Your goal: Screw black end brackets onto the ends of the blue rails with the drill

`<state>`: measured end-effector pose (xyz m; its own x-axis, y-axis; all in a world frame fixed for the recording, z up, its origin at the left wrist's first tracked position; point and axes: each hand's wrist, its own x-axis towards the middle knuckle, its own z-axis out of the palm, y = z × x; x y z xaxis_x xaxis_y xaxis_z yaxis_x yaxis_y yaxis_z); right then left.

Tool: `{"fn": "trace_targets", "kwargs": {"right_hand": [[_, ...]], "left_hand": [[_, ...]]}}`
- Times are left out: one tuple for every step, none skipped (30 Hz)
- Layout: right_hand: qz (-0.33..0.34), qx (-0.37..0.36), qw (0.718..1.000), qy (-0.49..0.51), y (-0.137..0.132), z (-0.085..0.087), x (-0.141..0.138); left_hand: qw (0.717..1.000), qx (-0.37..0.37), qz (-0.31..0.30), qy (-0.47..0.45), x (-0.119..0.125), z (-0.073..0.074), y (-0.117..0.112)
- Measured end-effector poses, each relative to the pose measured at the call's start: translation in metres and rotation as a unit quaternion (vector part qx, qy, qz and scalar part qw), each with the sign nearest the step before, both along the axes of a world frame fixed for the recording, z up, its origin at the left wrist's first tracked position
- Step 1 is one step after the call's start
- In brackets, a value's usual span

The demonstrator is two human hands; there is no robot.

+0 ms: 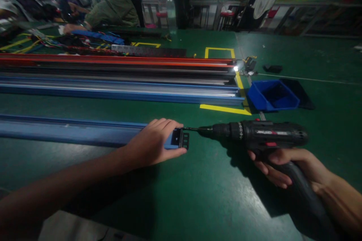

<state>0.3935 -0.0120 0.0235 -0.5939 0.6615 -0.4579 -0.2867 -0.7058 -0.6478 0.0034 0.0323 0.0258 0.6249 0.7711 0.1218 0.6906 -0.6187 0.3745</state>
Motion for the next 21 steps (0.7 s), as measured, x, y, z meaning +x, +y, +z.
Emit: {"fn": "trace_targets", "kwargs": {"right_hand": [[-0.003,0.0,1.0,0.002,0.0002,0.0006,-0.0009],[-0.004,-0.002,1.0,0.004,0.0002,0.0008,-0.0015],[-0.003,-0.004,1.0,0.005,0.0,0.0006,-0.0019],[0.0,-0.007,1.0,0.006,-0.0004,0.0,-0.0018],[0.002,-0.008,1.0,0.008,-0.0009,-0.001,-0.0014],[0.002,-0.008,1.0,0.011,-0.0014,-0.0023,-0.0006],[0.0,-0.006,1.0,0.015,-0.0021,-0.0037,0.0003],[-0.002,-0.004,1.0,0.021,-0.0027,-0.005,0.0012],[-0.006,0.0,1.0,0.027,-0.0032,-0.006,0.002],[-0.006,0.002,1.0,0.03,-0.0036,-0.0065,0.0025],[-0.004,0.004,0.999,0.032,-0.0038,-0.0066,0.0027],[0.0,0.005,1.0,0.03,-0.0039,-0.0061,0.0025],[0.004,0.006,1.0,0.027,-0.0038,-0.0053,0.002],[0.008,0.006,1.0,0.023,-0.0036,-0.0044,0.0013],[0.012,0.006,1.0,0.021,-0.0032,-0.0035,0.0005],[0.014,0.004,1.0,0.02,-0.0029,-0.0029,-0.0003],[0.015,0.004,1.0,0.02,-0.0025,-0.0025,-0.001],[0.017,0.004,1.0,0.02,-0.0021,-0.0024,-0.0016],[0.019,0.006,1.0,0.022,-0.0018,-0.0026,-0.002],[0.019,0.008,1.0,0.023,-0.0015,-0.003,-0.0023],[0.019,0.009,0.999,0.024,-0.0013,-0.0034,-0.0024]], "left_hand": [[1.0,0.001,0.0,0.002,-0.0001,-0.0001,-0.0002],[1.0,0.001,0.0,0.004,-0.0003,-0.0002,-0.0005],[1.0,0.002,0.001,0.005,-0.0004,-0.0003,-0.0008],[1.0,0.003,0.001,0.005,-0.0005,-0.0002,-0.001],[1.0,0.004,0.001,0.005,-0.0006,-0.0001,-0.0012],[1.0,0.005,0.0,0.005,-0.0005,0.0,-0.0012],[1.0,0.006,-0.001,0.004,-0.0004,0.0002,-0.0011],[1.0,0.007,-0.003,0.003,-0.0002,0.0004,-0.0008],[1.0,0.008,-0.004,0.002,0.0,0.0005,-0.0006],[1.0,0.009,-0.004,0.002,0.0002,0.0005,-0.0003],[1.0,0.01,-0.004,0.002,0.0002,0.0004,0.0],[1.0,0.01,-0.004,0.002,0.0001,0.0002,0.0001],[1.0,0.011,-0.003,0.003,-0.0001,0.0,0.0001],[1.0,0.011,-0.002,0.003,-0.0004,-0.0003,0.0],[1.0,0.011,-0.002,0.003,-0.0008,-0.0007,-0.0001],[1.0,0.011,-0.002,0.003,-0.0012,-0.001,-0.0003],[1.0,0.011,-0.002,0.002,-0.0015,-0.0012,-0.0004],[1.0,0.012,-0.003,0.002,-0.0016,-0.0014,-0.0004],[1.0,0.013,-0.003,0.002,-0.0016,-0.0015,-0.0003],[1.0,0.014,-0.003,0.002,-0.0013,-0.0016,-0.0001],[1.0,0.016,-0.004,0.002,-0.001,-0.0016,0.0001]]}}
